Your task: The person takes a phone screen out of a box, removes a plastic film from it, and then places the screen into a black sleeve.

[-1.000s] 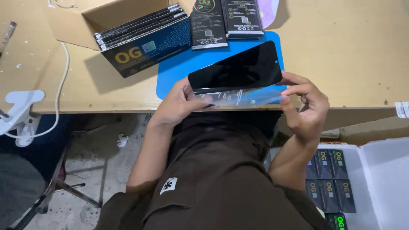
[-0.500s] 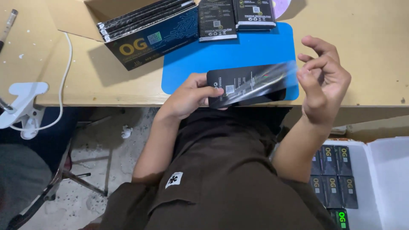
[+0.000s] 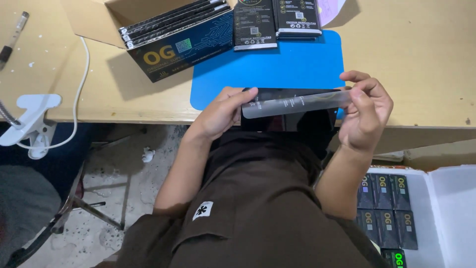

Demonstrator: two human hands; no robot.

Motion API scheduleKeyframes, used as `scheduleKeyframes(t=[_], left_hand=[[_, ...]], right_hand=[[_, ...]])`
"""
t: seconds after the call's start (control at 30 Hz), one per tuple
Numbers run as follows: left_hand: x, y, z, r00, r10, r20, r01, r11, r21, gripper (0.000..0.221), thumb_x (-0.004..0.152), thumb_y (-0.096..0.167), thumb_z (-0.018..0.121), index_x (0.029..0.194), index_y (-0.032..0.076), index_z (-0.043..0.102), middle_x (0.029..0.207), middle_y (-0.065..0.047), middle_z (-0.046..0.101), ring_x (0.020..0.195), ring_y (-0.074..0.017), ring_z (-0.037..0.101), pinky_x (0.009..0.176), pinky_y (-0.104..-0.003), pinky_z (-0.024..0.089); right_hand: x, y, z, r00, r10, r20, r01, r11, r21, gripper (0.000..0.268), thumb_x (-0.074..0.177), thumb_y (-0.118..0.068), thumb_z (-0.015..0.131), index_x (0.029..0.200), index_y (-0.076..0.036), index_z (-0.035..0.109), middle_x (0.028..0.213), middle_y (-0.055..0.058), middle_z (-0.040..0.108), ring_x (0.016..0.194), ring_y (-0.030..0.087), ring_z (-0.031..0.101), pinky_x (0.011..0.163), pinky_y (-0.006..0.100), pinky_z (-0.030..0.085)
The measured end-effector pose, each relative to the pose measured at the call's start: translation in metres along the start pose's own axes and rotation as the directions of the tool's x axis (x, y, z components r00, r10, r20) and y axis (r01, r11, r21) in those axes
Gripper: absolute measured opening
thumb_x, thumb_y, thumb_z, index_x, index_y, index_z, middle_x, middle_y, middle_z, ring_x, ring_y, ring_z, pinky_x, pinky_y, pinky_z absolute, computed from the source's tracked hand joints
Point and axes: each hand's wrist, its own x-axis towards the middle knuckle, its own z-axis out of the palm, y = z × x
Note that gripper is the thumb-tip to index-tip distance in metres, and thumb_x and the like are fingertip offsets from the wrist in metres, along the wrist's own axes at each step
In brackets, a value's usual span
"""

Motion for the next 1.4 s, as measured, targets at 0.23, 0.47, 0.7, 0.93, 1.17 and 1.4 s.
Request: scheduleKeyframes(t=[0.23, 0.47, 0.7, 0.93, 1.17, 1.4], left_hand=[[-0.003, 0.007, 0.003, 0.997, 0.016, 0.080, -0.023, 0.995, 0.092, 0.049, 0.106, 0.037, 0.049, 0.064, 0.022, 0.029, 0.063, 0.008, 0.020, 0.053, -0.0072, 0.016, 0.050, -0.025, 0.017], [-0.009, 0.005, 0.002, 0.974, 0.114, 0.195, -0.177, 0.923, 0.343, 0.044, 0.108, 0.048, 0.038, 0.093, 0.014, 0.063, 0.070, 0.009, 0.037, 0.060, -0.0053, 0.032, 0.056, -0.022, 0.029], [-0.011, 0.011, 0.010, 0.973, 0.160, 0.167, -0.214, 0.895, 0.391, 0.040, 0.109, 0.045, 0.037, 0.093, 0.016, 0.060, 0.074, 0.007, 0.050, 0.063, -0.0062, 0.040, 0.060, -0.023, 0.033], [-0.010, 0.011, 0.015, 0.980, 0.182, 0.080, -0.198, 0.891, 0.409, 0.046, 0.107, 0.046, 0.036, 0.100, 0.012, 0.067, 0.097, -0.001, 0.072, 0.087, -0.0123, 0.066, 0.077, -0.027, 0.049], [-0.008, 0.001, 0.012, 0.964, 0.264, 0.033, -0.256, 0.888, 0.382, 0.047, 0.108, 0.045, 0.038, 0.120, 0.013, 0.069, 0.108, -0.001, 0.075, 0.096, -0.0124, 0.069, 0.082, -0.028, 0.052], [-0.013, 0.006, 0.013, 0.973, 0.228, 0.029, -0.222, 0.903, 0.369, 0.044, 0.107, 0.046, 0.038, 0.106, 0.014, 0.067, 0.097, 0.000, 0.070, 0.086, -0.0125, 0.065, 0.077, -0.028, 0.048]], right_hand=[[-0.003, -0.002, -0.002, 0.998, -0.068, -0.009, 0.067, 0.997, -0.031, 0.008, 0.092, -0.018, 0.060, 0.086, -0.012, 0.058, 0.120, 0.016, 0.067, 0.099, 0.016, 0.064, 0.085, 0.023, 0.055], [-0.007, -0.013, 0.002, 0.990, -0.129, 0.064, 0.133, 0.989, -0.057, 0.010, 0.096, -0.017, 0.056, 0.088, -0.012, 0.057, 0.122, 0.012, 0.066, 0.109, 0.034, 0.072, 0.108, 0.042, 0.057], [-0.018, -0.021, -0.003, 0.983, -0.162, 0.082, 0.167, 0.985, -0.047, 0.008, 0.097, -0.015, 0.057, 0.090, -0.012, 0.058, 0.133, 0.014, 0.062, 0.140, 0.029, 0.059, 0.115, 0.041, 0.056], [-0.022, -0.023, -0.006, 0.972, -0.220, 0.084, 0.229, 0.966, -0.117, 0.006, 0.096, -0.018, 0.060, 0.093, -0.013, 0.058, 0.133, 0.013, 0.061, 0.145, 0.031, 0.058, 0.115, 0.040, 0.057], [-0.016, -0.011, -0.011, 0.988, -0.131, 0.086, 0.132, 0.991, -0.012, 0.007, 0.097, -0.015, 0.058, 0.094, -0.009, 0.059, 0.136, 0.017, 0.062, 0.144, 0.028, 0.061, 0.114, 0.036, 0.062], [-0.007, 0.003, -0.013, 0.995, -0.056, 0.086, 0.054, 0.998, 0.017, 0.008, 0.103, -0.010, 0.051, 0.099, -0.011, 0.058, 0.143, 0.017, 0.064, 0.145, 0.027, 0.066, 0.118, 0.036, 0.065]])
